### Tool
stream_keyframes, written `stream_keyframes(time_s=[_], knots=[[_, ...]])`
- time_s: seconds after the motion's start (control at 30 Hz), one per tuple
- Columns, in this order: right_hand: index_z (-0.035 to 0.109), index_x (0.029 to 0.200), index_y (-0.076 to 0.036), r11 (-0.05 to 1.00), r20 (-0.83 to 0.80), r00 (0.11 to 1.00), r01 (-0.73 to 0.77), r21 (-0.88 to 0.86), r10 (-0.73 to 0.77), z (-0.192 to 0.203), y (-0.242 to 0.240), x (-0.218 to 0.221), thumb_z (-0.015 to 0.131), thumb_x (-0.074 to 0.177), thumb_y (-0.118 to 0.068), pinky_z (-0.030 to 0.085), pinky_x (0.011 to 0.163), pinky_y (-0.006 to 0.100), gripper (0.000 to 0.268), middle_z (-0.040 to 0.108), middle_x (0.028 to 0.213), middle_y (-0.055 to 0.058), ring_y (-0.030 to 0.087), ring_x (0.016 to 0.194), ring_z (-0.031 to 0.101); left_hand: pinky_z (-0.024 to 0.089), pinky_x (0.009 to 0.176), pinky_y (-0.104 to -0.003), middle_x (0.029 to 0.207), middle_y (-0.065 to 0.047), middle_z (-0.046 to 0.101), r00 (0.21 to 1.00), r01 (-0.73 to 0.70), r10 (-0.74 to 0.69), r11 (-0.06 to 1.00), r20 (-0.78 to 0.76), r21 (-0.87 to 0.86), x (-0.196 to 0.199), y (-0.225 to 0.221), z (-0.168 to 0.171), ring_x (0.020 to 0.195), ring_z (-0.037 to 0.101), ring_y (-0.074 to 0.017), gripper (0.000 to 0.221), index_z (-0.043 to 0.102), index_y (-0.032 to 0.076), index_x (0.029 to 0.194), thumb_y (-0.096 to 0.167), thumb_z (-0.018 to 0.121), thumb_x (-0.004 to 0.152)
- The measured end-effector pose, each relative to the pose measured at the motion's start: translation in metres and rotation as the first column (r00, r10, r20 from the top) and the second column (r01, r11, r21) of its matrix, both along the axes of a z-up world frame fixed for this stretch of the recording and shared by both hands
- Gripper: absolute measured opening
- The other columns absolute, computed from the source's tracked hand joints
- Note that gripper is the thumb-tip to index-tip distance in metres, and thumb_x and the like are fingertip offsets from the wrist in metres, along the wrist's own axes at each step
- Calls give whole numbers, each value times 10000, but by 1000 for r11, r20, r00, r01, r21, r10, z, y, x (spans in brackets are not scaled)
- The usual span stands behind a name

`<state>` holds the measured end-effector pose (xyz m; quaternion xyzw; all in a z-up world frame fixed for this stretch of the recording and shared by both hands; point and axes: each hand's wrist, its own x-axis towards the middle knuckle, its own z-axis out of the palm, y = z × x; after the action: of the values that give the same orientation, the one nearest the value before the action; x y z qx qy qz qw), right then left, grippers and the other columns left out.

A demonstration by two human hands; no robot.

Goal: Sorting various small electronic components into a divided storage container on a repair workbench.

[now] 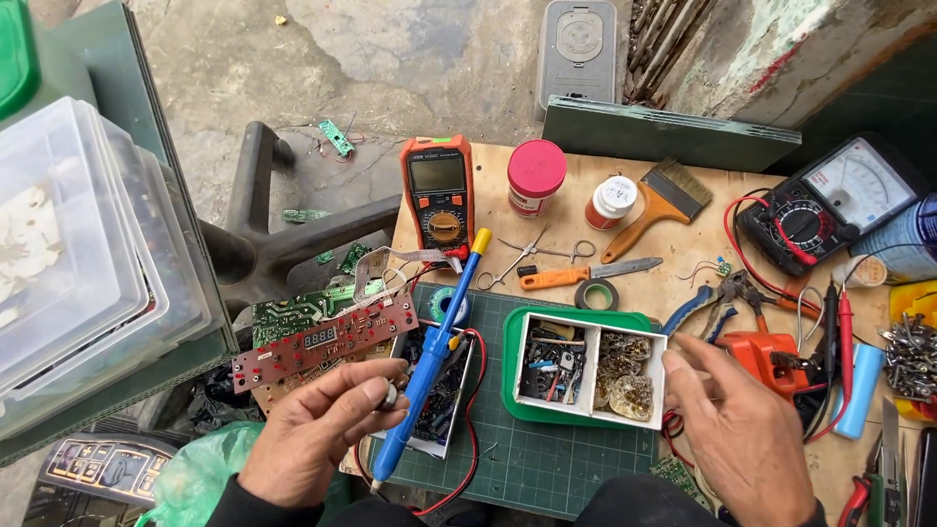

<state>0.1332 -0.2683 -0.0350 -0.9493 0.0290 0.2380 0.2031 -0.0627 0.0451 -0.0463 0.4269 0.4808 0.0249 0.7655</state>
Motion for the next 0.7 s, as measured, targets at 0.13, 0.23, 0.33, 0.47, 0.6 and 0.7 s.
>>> stream_keyframes(time_s=[0.13, 0.23, 0.33, 0.47, 0.6, 0.7], knots=[[869, 1300, -177, 940, 313, 947, -163, 298, 65, 13, 13, -6, 756, 983, -238, 652, 848, 290, 341, 894, 1159, -22, 115, 789, 796, 674, 866, -501, 1098, -296, 819, 999, -40, 41, 999, 8, -16, -12, -2, -16, 891, 781, -440, 425, 823, -150, 1352, -29, 723, 957], [847, 1318, -205, 846, 306, 876, -456, 275, 372, -1, 22, 1, 766, 937, -279, 544, 1208, 368, 397, 853, 1345, 57, 186, 1275, 789, 675, 749, -439, 898, -222, 746, 995, -71, 70, 997, 71, 10, -29, 2, -33, 801, 779, -374, 442, 828, -121, 1372, 33, 754, 964], [836, 1298, -291, 732, 189, 745, -666, 142, 640, -27, 29, 11, 644, 1033, -381, 638, 953, 434, 340, 866, 1306, -99, 166, 1172, 815, 652, 735, -459, 902, -240, 742, 989, -149, 149, 989, 6, 15, -40, 5, -28, 774, 724, -364, 407, 836, -121, 1353, 35, 742, 989], [895, 1161, -246, 659, 420, 695, -708, 254, 584, -21, 43, 10, 736, 960, -298, 584, 1048, 337, 261, 912, 1253, -81, 127, 1165, 850, 660, 753, -440, 935, -237, 785, 936, -345, 339, 937, 100, 59, -75, 9, -51, 768, 734, -326, 400, 820, -126, 1337, 14, 757, 967], [942, 937, -249, 755, 304, 787, -609, 243, 537, 32, 109, -9, 831, 901, -395, 592, 805, 277, 188, 956, 853, -126, 37, 761, 793, 650, 848, -414, 1088, -237, 803, 809, -567, 552, 823, 201, 23, -94, 23, -35, 857, 750, -346, 437, 781, -120, 1371, -34, 763, 943], [913, 1006, -258, 681, 198, 741, -669, 298, 642, 120, 189, -52, 783, 923, -434, 556, 892, 260, 234, 941, 984, -161, 43, 868, 792, 668, 834, -405, 1077, -232, 795, 740, -644, 586, 760, 330, 94, -104, 42, -14, 866, 761, -335, 432, 773, -117, 1358, -6, 773, 940]])
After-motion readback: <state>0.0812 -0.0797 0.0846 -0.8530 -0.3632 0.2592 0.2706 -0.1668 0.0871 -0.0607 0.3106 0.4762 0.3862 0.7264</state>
